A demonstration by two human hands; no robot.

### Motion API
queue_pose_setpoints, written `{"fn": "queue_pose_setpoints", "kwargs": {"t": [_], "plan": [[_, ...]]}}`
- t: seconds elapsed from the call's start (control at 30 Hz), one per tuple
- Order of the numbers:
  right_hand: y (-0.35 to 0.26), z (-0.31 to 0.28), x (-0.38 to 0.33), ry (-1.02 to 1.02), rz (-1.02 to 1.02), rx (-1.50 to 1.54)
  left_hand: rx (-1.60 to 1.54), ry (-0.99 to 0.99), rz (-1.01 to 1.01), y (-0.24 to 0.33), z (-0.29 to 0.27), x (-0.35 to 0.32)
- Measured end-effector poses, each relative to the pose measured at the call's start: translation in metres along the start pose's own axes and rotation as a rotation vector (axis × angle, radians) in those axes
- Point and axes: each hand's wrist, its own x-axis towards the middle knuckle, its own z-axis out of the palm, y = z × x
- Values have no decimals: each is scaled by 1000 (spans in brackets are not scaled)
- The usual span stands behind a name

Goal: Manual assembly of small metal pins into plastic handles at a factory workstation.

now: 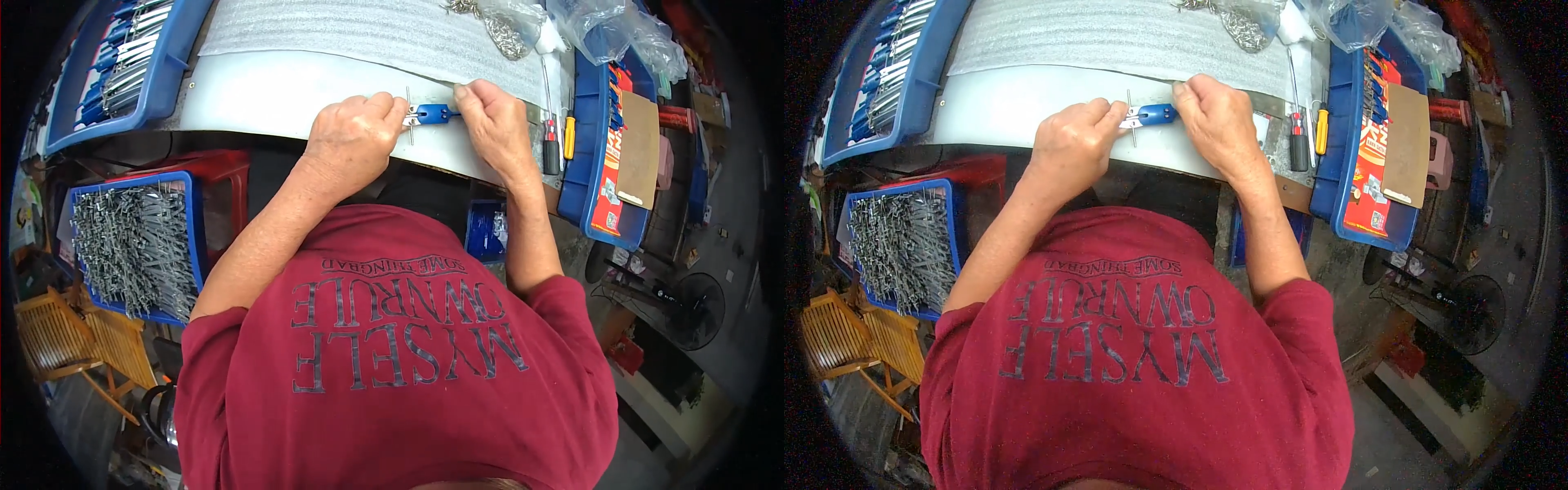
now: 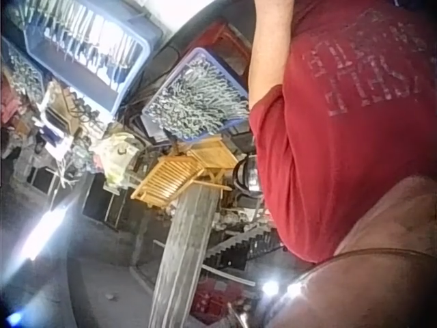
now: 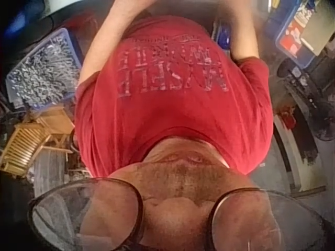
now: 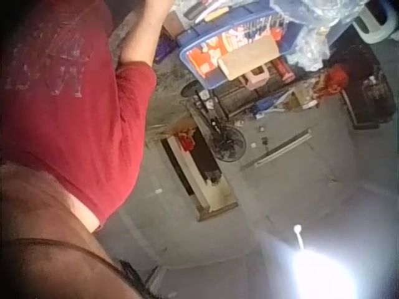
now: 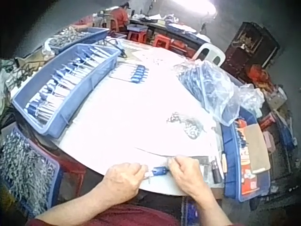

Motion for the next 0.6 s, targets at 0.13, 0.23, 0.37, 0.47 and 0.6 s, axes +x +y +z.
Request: {"fn": "queue_pose_setpoints", "kwargs": {"t": [0.13,0.23,0.37,0.47,0.6], "plan": [[-2,-1,-7,-7,-126,-67,24,-16,-1,1,-1,0],[-6,2,-7,-68,-202,-166,32,-16,-5,0,-1,-1],[-1,7,-4,-39,-311,-262,41,-18,2,1,-1,0],[-1,7,-3,-75,-326,-318,32,-25,0,1,-1,0],[-6,7,1,-116,-250,-258,47,-46,-20,1,0,-2]]}}
